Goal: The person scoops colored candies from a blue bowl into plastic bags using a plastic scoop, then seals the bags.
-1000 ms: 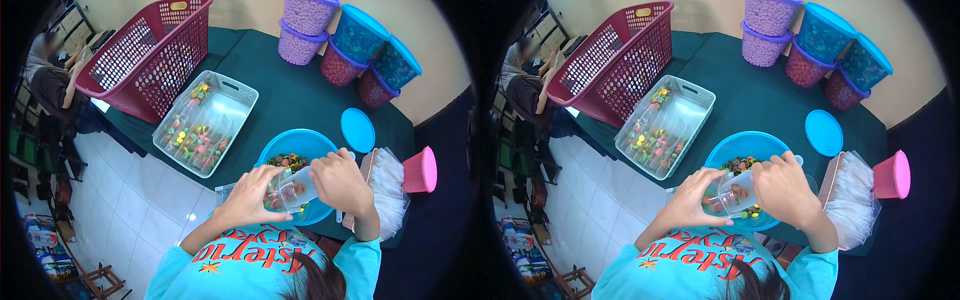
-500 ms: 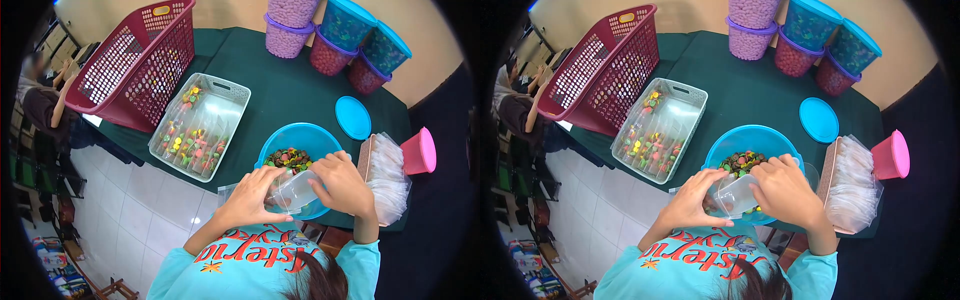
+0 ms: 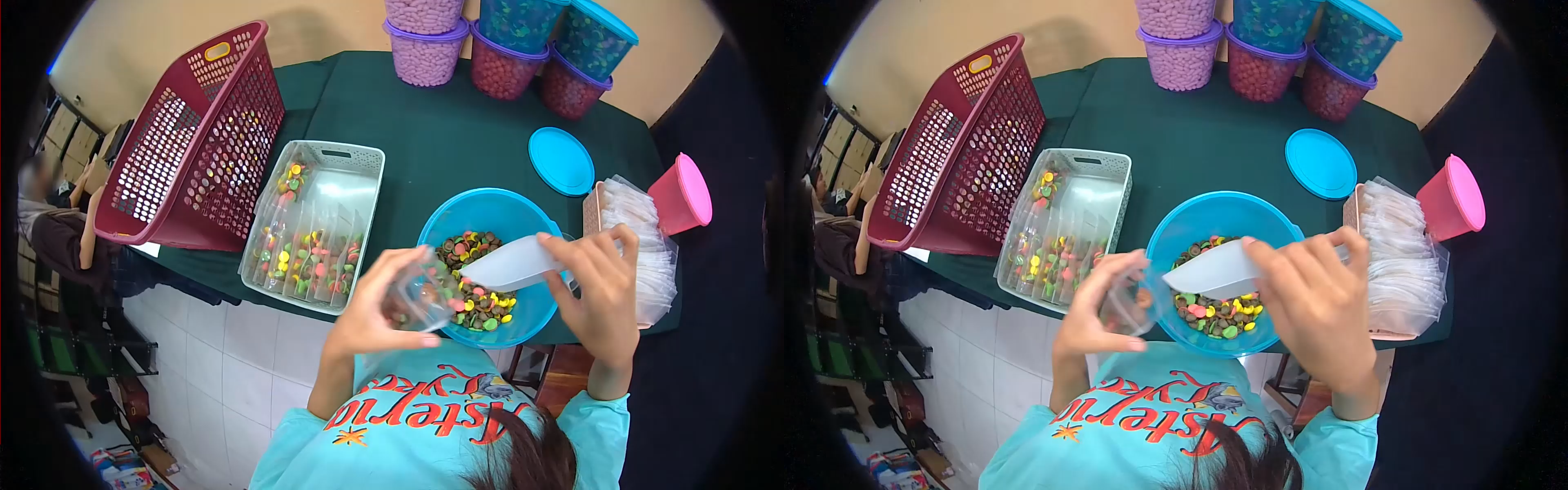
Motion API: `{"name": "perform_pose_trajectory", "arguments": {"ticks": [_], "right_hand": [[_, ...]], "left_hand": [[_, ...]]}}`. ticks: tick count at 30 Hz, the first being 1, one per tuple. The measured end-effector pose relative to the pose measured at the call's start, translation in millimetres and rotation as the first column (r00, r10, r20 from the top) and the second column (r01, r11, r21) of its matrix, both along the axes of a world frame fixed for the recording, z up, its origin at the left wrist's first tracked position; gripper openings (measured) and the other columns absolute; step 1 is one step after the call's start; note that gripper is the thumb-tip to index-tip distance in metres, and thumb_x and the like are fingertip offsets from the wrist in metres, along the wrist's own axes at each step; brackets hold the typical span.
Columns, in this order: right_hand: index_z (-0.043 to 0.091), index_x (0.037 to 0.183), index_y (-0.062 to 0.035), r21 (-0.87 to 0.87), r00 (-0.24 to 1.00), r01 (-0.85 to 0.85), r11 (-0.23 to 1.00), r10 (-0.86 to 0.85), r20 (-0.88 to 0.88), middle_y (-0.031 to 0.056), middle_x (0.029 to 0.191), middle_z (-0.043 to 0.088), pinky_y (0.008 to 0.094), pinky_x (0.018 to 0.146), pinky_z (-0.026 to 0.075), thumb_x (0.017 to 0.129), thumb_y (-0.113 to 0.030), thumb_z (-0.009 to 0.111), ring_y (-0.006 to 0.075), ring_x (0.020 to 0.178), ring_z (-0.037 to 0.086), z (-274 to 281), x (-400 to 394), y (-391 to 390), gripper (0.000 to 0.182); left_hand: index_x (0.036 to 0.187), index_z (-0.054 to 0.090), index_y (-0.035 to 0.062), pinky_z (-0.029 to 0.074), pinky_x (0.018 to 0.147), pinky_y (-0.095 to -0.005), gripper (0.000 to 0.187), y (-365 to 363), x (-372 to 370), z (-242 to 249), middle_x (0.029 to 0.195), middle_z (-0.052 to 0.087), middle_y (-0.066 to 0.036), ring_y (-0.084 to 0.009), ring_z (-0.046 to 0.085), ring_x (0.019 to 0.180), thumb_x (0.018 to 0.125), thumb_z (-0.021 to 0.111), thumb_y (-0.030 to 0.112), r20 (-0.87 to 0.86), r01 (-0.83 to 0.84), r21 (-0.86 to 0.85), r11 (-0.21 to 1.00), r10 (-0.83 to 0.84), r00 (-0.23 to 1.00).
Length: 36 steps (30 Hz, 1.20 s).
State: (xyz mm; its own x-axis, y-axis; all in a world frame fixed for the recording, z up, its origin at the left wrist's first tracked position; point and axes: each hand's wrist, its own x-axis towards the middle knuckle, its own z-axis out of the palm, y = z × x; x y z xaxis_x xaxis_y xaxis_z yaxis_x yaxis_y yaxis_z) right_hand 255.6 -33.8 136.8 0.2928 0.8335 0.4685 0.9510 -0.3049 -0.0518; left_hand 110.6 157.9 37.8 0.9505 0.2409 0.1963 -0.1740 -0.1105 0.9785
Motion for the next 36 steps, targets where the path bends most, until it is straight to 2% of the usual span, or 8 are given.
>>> {"name": "perform_pose_trajectory", "arguments": {"ticks": [4,6,10,16,18,25,34,36], "right_hand": [[0.058,0.095,-0.0077,0.016,0.993,0.051,0.999,-0.05,-0.103,0.0031,0.07,0.055,0.036,0.077,0.031,0.065,-0.004,0.066,0.0189,0.069,0.05,-8.0,17.8,-8.8,0.032],[0.058,0.095,-0.0079,-0.004,0.988,0.038,0.999,-0.038,-0.148,0.0033,0.071,0.055,0.0359,0.078,0.031,0.065,-0.004,0.065,0.0188,0.07,0.05,-15.5,25.4,-6.9,0.031],[0.057,0.095,-0.0078,-0.116,0.98,-0.04,0.992,0.016,-0.199,0.0042,0.077,0.058,0.0365,0.079,0.032,0.066,-0.006,0.065,0.0198,0.074,0.051,-37.0,37.8,6.1,0.031],[0.058,0.09,-0.0046,-0.393,0.981,-0.153,0.907,0.09,-0.175,0.0074,0.077,0.059,0.0345,0.078,0.033,0.065,-0.006,0.063,0.0212,0.078,0.052,-100.4,61.6,35.9,0.026],[0.058,0.084,-0.0027,-0.58,0.994,-0.033,0.814,0.088,0.066,0.0081,0.075,0.059,0.033,0.078,0.033,0.061,-0.003,0.062,0.0213,0.079,0.053,-121.9,63.8,45.0,0.024],[0.058,0.075,-0.0041,-0.638,0.973,-0.022,0.77,0.163,0.164,0.0072,0.071,0.059,0.0327,0.074,0.033,0.057,-0.001,0.061,0.0212,0.076,0.053,-147.3,58.5,52.6,0.018],[0.061,0.069,-0.0027,-0.668,0.934,-0.338,0.662,0.153,-0.322,0.0131,0.067,0.06,0.0391,0.072,0.031,0.061,-0.005,0.061,0.0267,0.072,0.058,-141.3,66.2,54.9,0.008],[0.061,0.068,-0.0024,-0.734,0.897,-0.419,0.535,0.118,-0.425,0.0136,0.067,0.06,0.0382,0.07,0.03,0.06,-0.004,0.061,0.026,0.071,0.058,-143.7,59.0,56.2,0.008]], "left_hand": [[0.128,0.028,-0.0044,0.04,0.086,-0.0358,0.109,30.9,-12.8,-26.2,0.123,0.038,-0.017,-0.0252,0.045,0.106,0.051,0.074,0.057,0.228,0.112,-0.425,0.898,-0.013,0.973],[0.129,0.017,-0.0089,0.041,0.086,-0.0386,0.119,36.1,-13.0,-32.8,0.125,0.034,-0.022,-0.0325,0.043,0.107,0.053,0.062,0.071,0.549,0.445,-0.691,0.57,0.013,0.836],[0.13,0.006,-0.0096,0.039,0.088,-0.0448,0.122,28.2,-5.6,-46.4,0.127,0.027,-0.026,-0.0388,0.04,0.108,0.056,0.052,0.077,0.647,0.625,-0.688,0.369,-0.077,0.758],[0.127,0.019,-0.0076,0.04,0.081,-0.0489,0.115,2.4,-18.1,-44.9,0.116,0.041,-0.022,-0.0342,0.045,0.099,0.056,0.052,0.077,0.416,0.34,-0.842,0.42,0.102,0.904],[0.127,0.019,-0.0076,0.041,0.081,-0.0485,0.116,-4.4,-18.9,-45.6,0.115,0.041,-0.022,-0.0339,0.046,0.098,0.056,0.051,0.077,0.391,0.305,-0.831,0.465,0.098,0.915],[0.128,0.019,-0.0087,0.041,0.082,-0.0471,0.12,-22.0,-23.0,-46.0,0.115,0.039,-0.023,-0.034,0.047,0.098,0.054,0.044,0.082,0.249,0.128,-0.771,0.624,0.11,0.962],[0.129,0.018,-0.0088,0.041,0.083,-0.0485,0.118,-25.2,-23.4,-47.5,0.119,0.035,-0.025,-0.0347,0.046,0.101,0.058,0.037,0.083,0.24,0.095,-0.717,0.69,0.118,0.964],[0.129,0.018,-0.0087,0.041,0.083,-0.0484,0.117,-23.0,-21.9,-48.6,0.12,0.035,-0.025,-0.0349,0.046,0.101,0.058,0.037,0.083,0.247,0.118,-0.716,0.688,0.092,0.965]]}}
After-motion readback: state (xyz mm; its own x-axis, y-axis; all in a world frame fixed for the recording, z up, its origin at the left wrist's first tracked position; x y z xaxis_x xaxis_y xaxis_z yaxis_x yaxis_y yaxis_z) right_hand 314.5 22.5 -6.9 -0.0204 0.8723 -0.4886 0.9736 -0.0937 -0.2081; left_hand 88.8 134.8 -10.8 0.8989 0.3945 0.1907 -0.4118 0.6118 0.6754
